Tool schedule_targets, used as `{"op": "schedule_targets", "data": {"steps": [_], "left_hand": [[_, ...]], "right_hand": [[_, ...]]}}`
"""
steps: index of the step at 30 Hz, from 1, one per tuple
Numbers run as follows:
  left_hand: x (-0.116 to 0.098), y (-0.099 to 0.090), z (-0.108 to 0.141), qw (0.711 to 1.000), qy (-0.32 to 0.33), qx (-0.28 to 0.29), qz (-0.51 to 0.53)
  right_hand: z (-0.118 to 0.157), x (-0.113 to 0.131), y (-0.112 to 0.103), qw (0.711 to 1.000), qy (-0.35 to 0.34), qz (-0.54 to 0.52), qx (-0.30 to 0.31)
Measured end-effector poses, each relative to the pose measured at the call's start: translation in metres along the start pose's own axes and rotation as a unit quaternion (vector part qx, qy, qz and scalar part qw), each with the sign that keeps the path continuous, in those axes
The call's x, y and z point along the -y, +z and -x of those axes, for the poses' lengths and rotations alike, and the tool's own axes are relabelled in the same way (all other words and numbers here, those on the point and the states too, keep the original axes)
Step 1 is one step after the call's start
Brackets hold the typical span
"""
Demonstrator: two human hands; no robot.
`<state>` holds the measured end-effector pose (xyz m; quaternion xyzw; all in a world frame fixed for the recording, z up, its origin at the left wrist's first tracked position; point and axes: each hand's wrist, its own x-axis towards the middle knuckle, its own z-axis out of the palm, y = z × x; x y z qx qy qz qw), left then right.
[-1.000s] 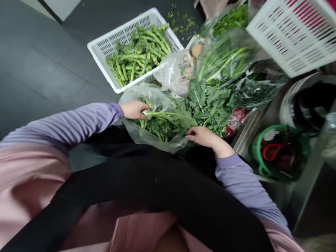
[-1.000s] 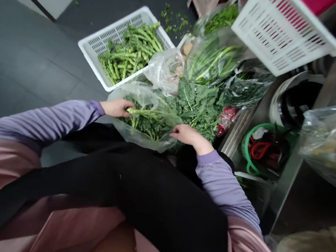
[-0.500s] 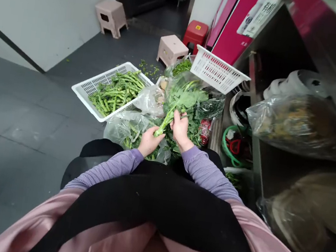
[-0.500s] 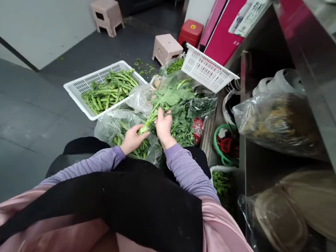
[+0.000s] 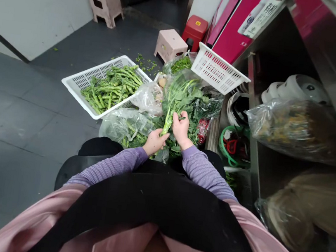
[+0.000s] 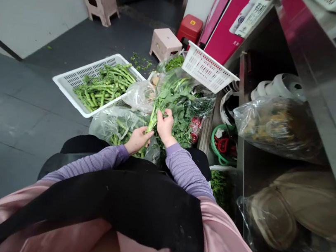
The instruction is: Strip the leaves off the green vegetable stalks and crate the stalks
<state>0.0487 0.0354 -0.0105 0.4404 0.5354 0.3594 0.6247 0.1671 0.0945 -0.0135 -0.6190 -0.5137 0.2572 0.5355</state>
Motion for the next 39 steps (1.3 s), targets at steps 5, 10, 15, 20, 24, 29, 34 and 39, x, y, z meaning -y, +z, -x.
{"op": "schedule_targets", "data": {"steps": [5,10,15,20,24,29,34,39], "left_hand": [[-0.006,0.001,-0.009,0.996,-0.047,0.012,0.071],[-0.007,-0.008,-0.025,0.976,-0.103,0.052,0.185],[-0.015,-0.012,-0.028,0.965,-0.057,0.116,0.226],[-0.030,-0.004,-0.028,0.983,0.047,0.120,0.134],[-0.032,0.002,-0.029,0.984,0.048,0.136,0.105],[-0.026,0.006,-0.036,0.971,-0.001,0.113,0.210],[-0.026,-0.001,-0.043,0.951,-0.055,0.093,0.288],[-0.026,-0.009,-0.044,0.958,-0.040,0.073,0.276]], "right_hand": [[0.018,-0.001,-0.006,0.988,-0.119,0.047,0.085],[0.030,0.004,-0.014,0.980,0.084,-0.171,0.063],[0.011,0.010,-0.043,0.899,0.216,-0.346,0.158],[0.021,0.007,-0.042,0.916,0.188,-0.316,0.160],[0.028,0.004,-0.036,0.937,0.176,-0.248,0.171],[0.035,0.009,-0.033,0.946,0.174,-0.224,0.155],[0.036,-0.001,-0.033,0.970,0.164,-0.144,0.109],[-0.001,-0.027,-0.047,0.968,0.211,0.099,0.089]]}}
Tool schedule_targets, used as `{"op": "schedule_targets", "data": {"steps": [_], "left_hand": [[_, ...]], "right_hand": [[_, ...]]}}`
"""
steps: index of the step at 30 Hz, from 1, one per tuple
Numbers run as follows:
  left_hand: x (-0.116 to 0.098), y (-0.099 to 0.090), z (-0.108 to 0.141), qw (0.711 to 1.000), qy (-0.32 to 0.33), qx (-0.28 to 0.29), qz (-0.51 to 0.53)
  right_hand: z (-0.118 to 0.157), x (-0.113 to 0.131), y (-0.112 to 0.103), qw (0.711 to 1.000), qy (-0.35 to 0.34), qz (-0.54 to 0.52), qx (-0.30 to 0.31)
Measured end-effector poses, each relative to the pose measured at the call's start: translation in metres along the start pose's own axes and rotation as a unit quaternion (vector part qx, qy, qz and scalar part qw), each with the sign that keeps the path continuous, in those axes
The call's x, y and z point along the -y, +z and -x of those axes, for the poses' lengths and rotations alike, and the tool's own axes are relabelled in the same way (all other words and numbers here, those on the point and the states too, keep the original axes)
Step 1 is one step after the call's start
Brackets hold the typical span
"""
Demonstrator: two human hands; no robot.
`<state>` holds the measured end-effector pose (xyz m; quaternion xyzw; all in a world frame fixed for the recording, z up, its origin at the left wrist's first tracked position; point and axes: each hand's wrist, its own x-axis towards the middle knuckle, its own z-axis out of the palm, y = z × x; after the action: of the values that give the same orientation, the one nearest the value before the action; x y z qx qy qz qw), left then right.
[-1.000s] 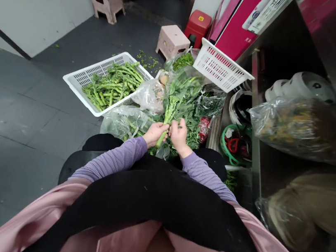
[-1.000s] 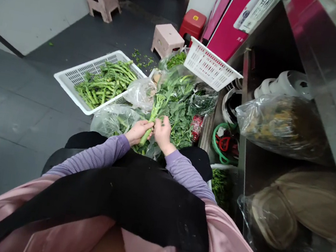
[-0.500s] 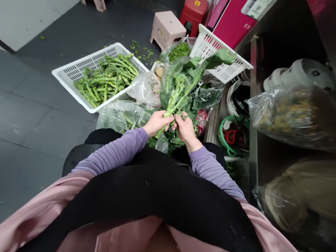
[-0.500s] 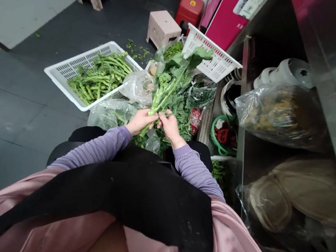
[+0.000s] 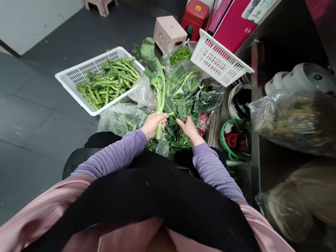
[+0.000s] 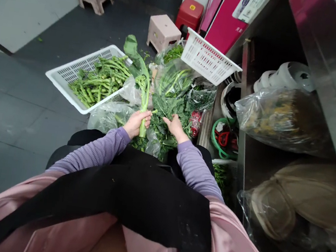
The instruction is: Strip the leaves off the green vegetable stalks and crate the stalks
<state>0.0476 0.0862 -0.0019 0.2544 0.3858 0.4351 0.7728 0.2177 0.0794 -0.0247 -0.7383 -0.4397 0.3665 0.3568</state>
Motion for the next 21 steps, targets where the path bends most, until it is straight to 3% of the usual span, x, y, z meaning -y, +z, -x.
{"op": "schedule_targets", "data": {"steps": [2,5,7,11,14,16,18,21], "left_hand": [[0.005,0.001,0.002,1.000,0.012,-0.006,-0.024],[0.014,0.004,0.007,0.996,0.040,-0.017,-0.083],[0.018,0.006,0.011,0.990,0.060,-0.015,-0.125],[0.018,0.005,0.019,0.983,0.073,0.007,-0.167],[0.016,0.001,0.024,0.981,0.066,0.040,-0.179],[0.016,-0.002,0.026,0.977,0.060,0.066,-0.195],[0.019,-0.005,0.025,0.970,0.051,0.084,-0.222],[0.025,-0.009,0.019,0.958,0.047,0.050,-0.277]], "right_hand": [[-0.005,0.006,-0.002,0.999,-0.046,0.024,-0.005],[0.012,0.021,0.009,0.987,-0.125,-0.071,0.074],[0.026,0.028,0.020,0.974,-0.135,-0.139,0.116],[0.027,0.029,0.023,0.949,-0.047,-0.304,0.065],[0.012,0.029,0.004,0.916,0.013,-0.388,0.100],[0.005,0.033,-0.007,0.914,0.023,-0.375,0.157],[0.005,0.039,-0.010,0.929,0.013,-0.323,0.180],[0.017,0.042,0.003,0.971,-0.066,-0.214,0.079]]}}
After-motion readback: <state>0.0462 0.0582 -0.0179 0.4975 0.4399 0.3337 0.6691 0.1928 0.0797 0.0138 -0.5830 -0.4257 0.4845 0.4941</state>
